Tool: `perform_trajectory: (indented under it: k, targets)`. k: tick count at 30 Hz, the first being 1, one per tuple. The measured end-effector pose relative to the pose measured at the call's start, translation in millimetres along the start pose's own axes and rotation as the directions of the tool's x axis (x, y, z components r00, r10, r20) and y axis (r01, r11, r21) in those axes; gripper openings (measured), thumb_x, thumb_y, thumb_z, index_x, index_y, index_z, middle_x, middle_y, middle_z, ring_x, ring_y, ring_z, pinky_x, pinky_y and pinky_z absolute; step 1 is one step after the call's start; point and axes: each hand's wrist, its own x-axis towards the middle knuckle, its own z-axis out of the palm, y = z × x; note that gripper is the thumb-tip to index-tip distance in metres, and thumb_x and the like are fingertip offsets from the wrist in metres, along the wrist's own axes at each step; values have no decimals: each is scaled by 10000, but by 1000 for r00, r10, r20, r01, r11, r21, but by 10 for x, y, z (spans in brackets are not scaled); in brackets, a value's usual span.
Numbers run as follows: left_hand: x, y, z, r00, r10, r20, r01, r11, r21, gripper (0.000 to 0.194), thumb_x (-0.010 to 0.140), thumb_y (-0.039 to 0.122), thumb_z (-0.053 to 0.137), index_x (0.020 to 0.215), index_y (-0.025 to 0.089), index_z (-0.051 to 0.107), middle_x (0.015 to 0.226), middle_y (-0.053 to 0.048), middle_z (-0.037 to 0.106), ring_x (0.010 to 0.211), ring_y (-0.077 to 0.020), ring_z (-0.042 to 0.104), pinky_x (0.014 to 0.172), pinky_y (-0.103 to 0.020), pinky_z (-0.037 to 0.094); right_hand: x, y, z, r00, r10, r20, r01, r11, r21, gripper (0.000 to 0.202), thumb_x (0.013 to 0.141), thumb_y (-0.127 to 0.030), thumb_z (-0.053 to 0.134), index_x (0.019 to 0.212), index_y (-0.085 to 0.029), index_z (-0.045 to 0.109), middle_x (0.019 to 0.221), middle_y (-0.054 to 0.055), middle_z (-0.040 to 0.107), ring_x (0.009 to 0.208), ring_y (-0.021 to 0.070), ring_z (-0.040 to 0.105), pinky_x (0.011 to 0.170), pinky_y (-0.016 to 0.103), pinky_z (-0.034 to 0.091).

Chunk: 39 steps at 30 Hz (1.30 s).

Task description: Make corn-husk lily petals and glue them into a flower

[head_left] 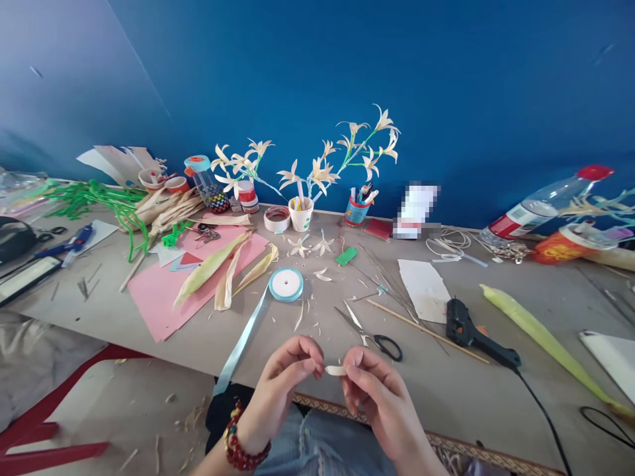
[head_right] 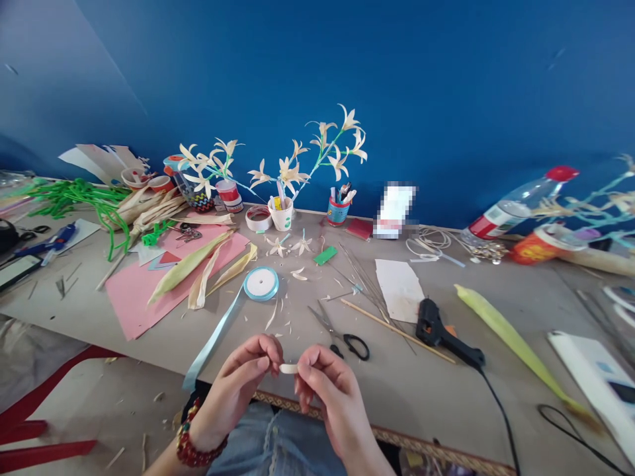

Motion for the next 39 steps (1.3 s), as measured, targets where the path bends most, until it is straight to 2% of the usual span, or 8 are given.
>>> perform_trajectory:
  k: [5,18,21,24,29,33,35,39]
  targets:
    - [-16,-6,75,992,-42,120,47,998,-40,141,859,285,711,842,160,648,817,-28,597,773,-160,558,739,-268,423,-30,9,16,1000,-4,-1,4,999,-46,337,771,-448,789,694,-174,608,569,-4,596,481,90,458,449,195,390]
    - [-19,-53,67,1000,12,16,-11,997,-80,142,857,251,714,803,151,629,783,-18,558,739,-137,491,705,-249,368,-47,70,-57,1000,-17,12,18,993,-121,317,796,-432,764,698,-164,624,588,5,616,491,92,466,475,201,407]
    - [-11,-40,47,1000,-12,0,12,993,-120,150,845,254,717,785,149,628,758,-16,551,720,-138,485,700,-251,357,-31,82,-95,996,-88,-28,83,984,-158,283,828,-412,727,716,-166,643,615,2,607,508,101,492,482,206,424]
    - [1,-30,29,1000,-17,-2,16,991,-134,150,834,258,721,786,148,632,759,-22,560,718,-142,487,701,-253,352,-23,89,-145,971,-229,-73,207,950,-232,167,851,-338,693,790,-184,672,715,9,632,570,119,541,517,212,456]
    - [20,-35,30,999,-35,13,36,994,-100,154,834,250,713,761,143,631,734,-21,559,711,-143,484,701,-255,353,-60,26,-108,937,-347,-27,308,863,-400,207,951,-296,540,803,-211,658,735,7,634,636,143,574,603,230,482]
    - [34,-53,32,999,-38,16,40,995,-88,140,833,236,710,760,149,628,747,-23,576,732,-150,498,723,-262,372,-62,-57,-24,939,-331,93,325,766,-555,210,976,-360,525,933,-213,669,861,29,663,709,153,599,670,238,480]
    - [35,-60,24,999,-32,19,34,996,-84,127,834,218,704,758,152,626,744,-18,575,731,-147,496,727,-258,376,-44,-72,-7,943,-299,146,327,746,-581,200,952,-379,573,909,-205,660,841,27,644,709,153,582,642,231,462]
    - [28,-64,10,1000,-20,19,22,996,-90,109,830,187,691,751,152,626,738,-13,564,723,-141,491,715,-247,374,-7,-52,-14,979,-159,131,205,826,-526,302,916,-437,621,748,-188,600,676,-18,535,610,121,489,560,213,393]
